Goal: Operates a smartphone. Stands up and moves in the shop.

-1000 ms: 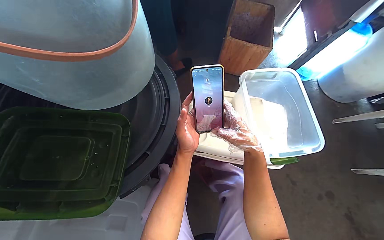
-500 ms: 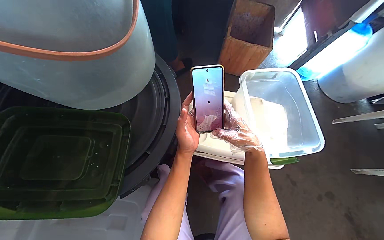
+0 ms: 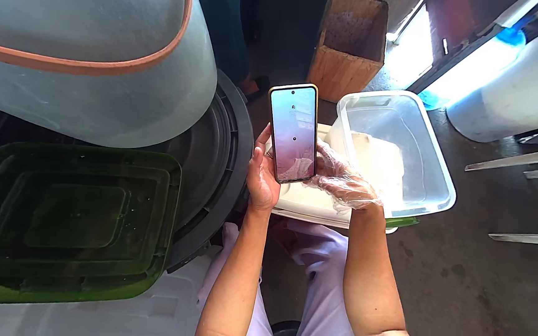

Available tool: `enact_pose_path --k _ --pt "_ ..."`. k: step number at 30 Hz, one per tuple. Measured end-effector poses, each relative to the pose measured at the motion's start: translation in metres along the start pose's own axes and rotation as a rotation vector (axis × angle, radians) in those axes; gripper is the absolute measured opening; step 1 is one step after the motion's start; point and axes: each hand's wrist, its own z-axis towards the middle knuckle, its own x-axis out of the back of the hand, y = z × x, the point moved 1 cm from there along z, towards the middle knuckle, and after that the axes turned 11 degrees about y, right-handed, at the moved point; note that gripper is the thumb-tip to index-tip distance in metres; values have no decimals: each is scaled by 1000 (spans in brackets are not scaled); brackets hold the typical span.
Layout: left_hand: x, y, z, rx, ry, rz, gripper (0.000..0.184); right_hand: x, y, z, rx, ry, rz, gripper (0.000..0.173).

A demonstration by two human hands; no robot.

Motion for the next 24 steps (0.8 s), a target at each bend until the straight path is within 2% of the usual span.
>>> enact_pose_path --k 6,20,24 --pt "2 -5 3 0 6 -50 66 -3 2 3 29 23 -8 80" --pt "1 -3 4 12 26 -38 64 -7 7 7 36 80 -29 80" --pt "2 -4 4 20 29 -45 66 -5 7 7 41 50 -20 85"
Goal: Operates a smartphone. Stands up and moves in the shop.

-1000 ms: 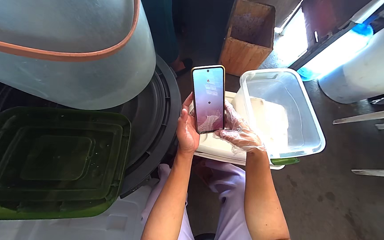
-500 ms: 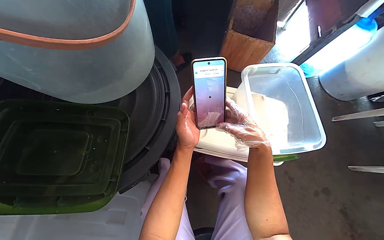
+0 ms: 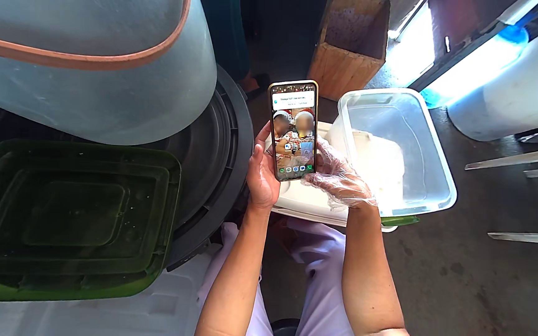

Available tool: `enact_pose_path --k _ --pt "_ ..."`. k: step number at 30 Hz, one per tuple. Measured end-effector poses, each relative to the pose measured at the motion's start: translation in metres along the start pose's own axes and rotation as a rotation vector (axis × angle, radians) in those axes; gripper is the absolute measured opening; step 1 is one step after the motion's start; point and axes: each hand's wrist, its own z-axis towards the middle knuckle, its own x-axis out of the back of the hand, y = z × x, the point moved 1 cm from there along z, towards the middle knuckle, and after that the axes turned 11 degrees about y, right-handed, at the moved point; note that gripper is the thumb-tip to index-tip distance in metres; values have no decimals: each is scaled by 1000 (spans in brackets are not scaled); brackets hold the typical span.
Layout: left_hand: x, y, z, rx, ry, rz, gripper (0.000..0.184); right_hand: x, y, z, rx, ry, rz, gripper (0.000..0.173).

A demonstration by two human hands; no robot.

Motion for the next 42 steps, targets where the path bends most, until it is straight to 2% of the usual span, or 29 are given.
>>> enact_pose_path --k 9,11,15,18,22,27,31,34,36,42 --pt "0 1 0 -2 -21 -14 64 1 -5 -1 -21 -26 -7 85" --pt "-1 0 0 -2 -12 -15 64 -1 -9 -3 -11 30 -26 73" --pt "-2 -1 -1 -8 -17 -8 64 -13 -12 -4 -13 299 -90 51" --pt "-2 -1 -1 -20 -26 3 65 -20 -6 0 86 370 -83 47" --pt "-2 0 0 -15 -14 -9 64 -19 -7 1 56 351 -31 44" --pt "-4 3 -3 -19 -23 28 65 -7 -11 -5 -92 259 16 49" --pt "-3 2 -1 -35 -34 14 67 -2 -14 -5 -30 108 38 72" --pt "-2 0 1 -37 -21 4 69 2 -8 -2 -51 44 68 84" --pt "-2 -1 1 -27 -16 -7 70 3 -6 -1 -64 38 62 85" --pt "-2 -3 1 -14 20 -23 68 3 -6 -1 -90 91 60 71"
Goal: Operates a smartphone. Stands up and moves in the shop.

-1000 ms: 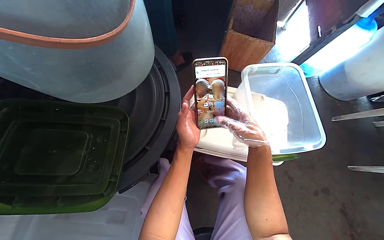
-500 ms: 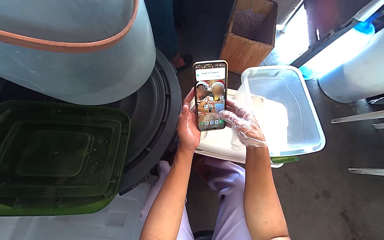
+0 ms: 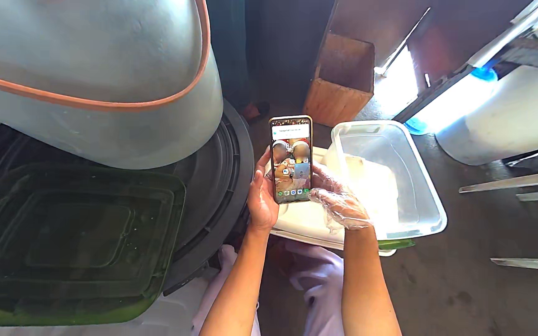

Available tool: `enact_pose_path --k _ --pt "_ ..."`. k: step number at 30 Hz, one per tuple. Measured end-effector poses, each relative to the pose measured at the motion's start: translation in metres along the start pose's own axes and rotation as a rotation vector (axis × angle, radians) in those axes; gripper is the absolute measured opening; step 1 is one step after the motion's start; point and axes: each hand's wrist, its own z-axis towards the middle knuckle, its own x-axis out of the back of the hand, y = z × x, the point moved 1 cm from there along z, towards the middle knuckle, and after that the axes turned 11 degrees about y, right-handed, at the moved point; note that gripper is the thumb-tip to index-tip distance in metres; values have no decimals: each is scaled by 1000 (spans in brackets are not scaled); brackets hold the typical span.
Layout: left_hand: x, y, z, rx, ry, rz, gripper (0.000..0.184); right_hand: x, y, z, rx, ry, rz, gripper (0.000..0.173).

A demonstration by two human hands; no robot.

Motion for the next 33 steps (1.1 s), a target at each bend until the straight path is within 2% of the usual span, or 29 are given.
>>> enact_pose_path --k 4,11,19,25,28,33 --pt "1 1 1 -5 -14 0 67 -3 -1 0 21 49 -22 62" --pt "1 1 1 -13 -27 -3 67 -4 0 0 25 45 -8 67" --pt "0 3 0 -7 -13 5 68 -9 -2 0 79 114 -73 54" --pt "1 2 0 -23 -28 -8 68 -15 -1 1 123 157 -87 50" --pt "0 2 0 -23 -38 -7 68 -13 -3 0 98 141 -82 51" --pt "0 3 0 -32 -40 7 65 -7 -3 -1 62 60 -56 63"
